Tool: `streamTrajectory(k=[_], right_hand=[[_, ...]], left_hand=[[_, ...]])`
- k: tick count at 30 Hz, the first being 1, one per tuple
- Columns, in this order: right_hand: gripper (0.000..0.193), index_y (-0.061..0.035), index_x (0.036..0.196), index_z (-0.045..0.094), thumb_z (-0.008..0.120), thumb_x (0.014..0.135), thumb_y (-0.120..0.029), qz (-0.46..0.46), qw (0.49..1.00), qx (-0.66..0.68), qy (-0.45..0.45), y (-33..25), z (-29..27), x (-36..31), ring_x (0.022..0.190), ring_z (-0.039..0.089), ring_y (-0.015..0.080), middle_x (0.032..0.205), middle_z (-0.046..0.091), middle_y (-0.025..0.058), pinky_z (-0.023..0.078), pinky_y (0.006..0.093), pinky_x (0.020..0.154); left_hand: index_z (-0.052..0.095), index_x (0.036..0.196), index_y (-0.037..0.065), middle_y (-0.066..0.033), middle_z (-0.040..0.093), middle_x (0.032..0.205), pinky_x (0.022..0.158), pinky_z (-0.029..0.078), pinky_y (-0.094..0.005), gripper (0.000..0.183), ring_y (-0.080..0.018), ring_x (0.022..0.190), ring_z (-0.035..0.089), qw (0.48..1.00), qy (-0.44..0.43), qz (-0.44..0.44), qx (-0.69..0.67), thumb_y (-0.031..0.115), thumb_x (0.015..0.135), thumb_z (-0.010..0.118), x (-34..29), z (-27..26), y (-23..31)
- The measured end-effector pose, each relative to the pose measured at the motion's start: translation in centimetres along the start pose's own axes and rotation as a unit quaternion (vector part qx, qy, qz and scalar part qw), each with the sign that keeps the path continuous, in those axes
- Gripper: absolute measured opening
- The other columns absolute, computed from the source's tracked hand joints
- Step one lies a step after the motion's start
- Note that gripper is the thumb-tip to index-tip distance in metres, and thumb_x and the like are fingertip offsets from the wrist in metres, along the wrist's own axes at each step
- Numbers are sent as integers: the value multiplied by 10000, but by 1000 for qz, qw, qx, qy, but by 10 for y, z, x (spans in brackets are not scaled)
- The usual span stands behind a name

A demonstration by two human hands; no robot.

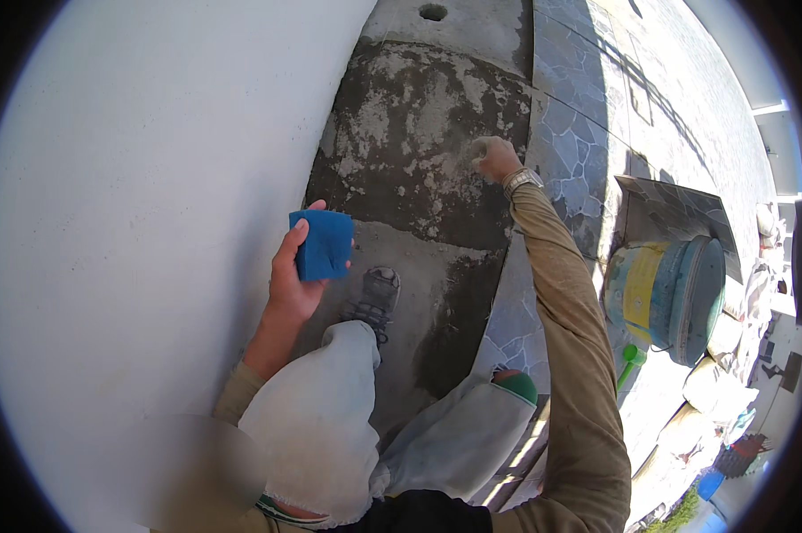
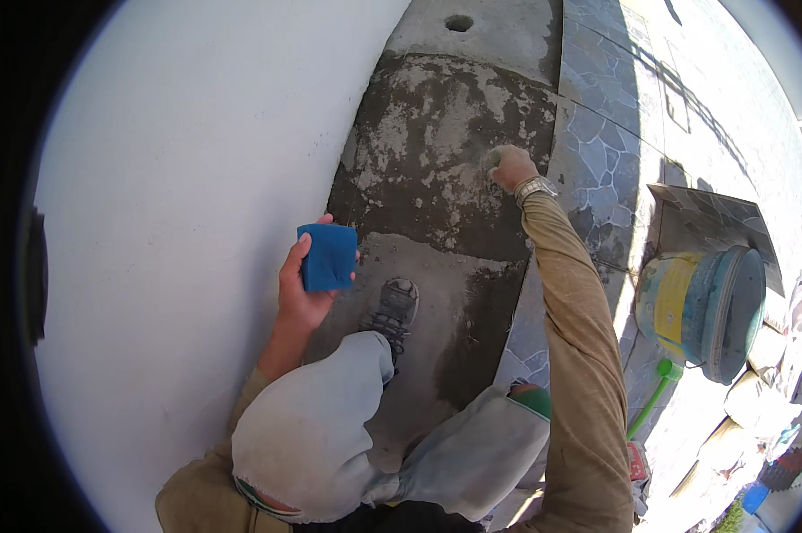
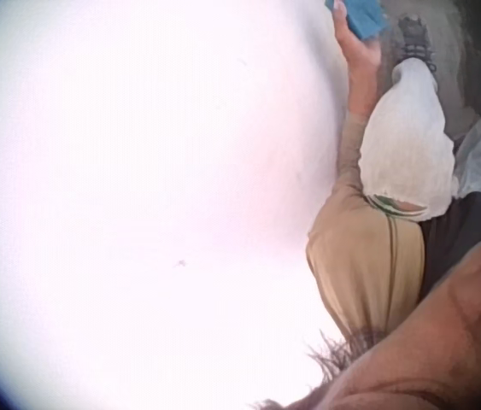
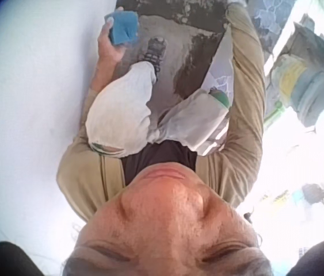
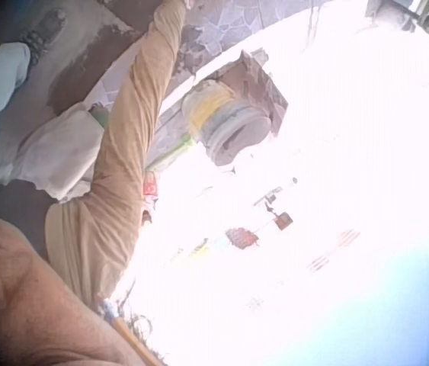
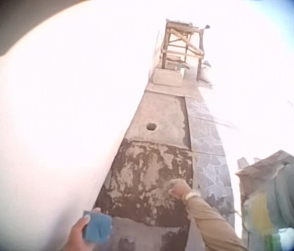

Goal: Laying tiles on a floor surface using a mallet, sponge, and trowel.

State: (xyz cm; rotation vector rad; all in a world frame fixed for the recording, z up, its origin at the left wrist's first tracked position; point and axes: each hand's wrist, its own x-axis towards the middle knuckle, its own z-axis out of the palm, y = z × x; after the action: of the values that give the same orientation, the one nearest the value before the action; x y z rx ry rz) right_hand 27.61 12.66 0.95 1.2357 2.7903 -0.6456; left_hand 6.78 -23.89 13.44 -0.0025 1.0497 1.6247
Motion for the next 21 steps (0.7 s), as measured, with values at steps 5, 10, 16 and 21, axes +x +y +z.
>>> streamTrajectory(k=[5, 10, 16, 21], right_hand=[[274, -68, 1010, 744, 673, 774, -187, 104, 994, 39, 5, 43, 3, -87, 954, 696, 369, 956, 716, 222, 534, 441, 888], [253, -50, 983, 735, 633, 796, -187, 104, 969, 91, 205, 77, 7, -275, 818, 705, 348, 809, 700, 194, 542, 442, 786], [578, -89, 1372, 570, 675, 808, -158, 339, 914, 172, 140, 65, 29, -622, 1121, 648, 337, 1190, 674, 208, 491, 405, 974], [540, 20, 1273, 604, 687, 817, -259, 724, 681, 111, -6, 3, 128, -827, 1168, 622, 390, 1231, 645, 261, 487, 429, 991]], left_hand=[[447, 1454, 73, -136, 638, 1203, 729, 569, -393, 593, -294, 1033, 658, 999, -33, -2, 40, 410, 979, 560, 0, 14, -5], [407, 1490, 76, -144, 617, 1266, 761, 554, -383, 621, -296, 1050, 650, 995, -54, 51, 65, 413, 987, 546, -6, 29, -11], [394, 1497, 63, -178, 527, 1415, 857, 512, -377, 605, -306, 1205, 574, 986, -69, 2, 154, 422, 1017, 479, -4, 41, -26], [380, 1496, 42, -199, 503, 1441, 914, 498, -396, 591, -333, 1241, 557, 979, -76, -15, 187, 391, 1029, 470, -5, 57, -42]])
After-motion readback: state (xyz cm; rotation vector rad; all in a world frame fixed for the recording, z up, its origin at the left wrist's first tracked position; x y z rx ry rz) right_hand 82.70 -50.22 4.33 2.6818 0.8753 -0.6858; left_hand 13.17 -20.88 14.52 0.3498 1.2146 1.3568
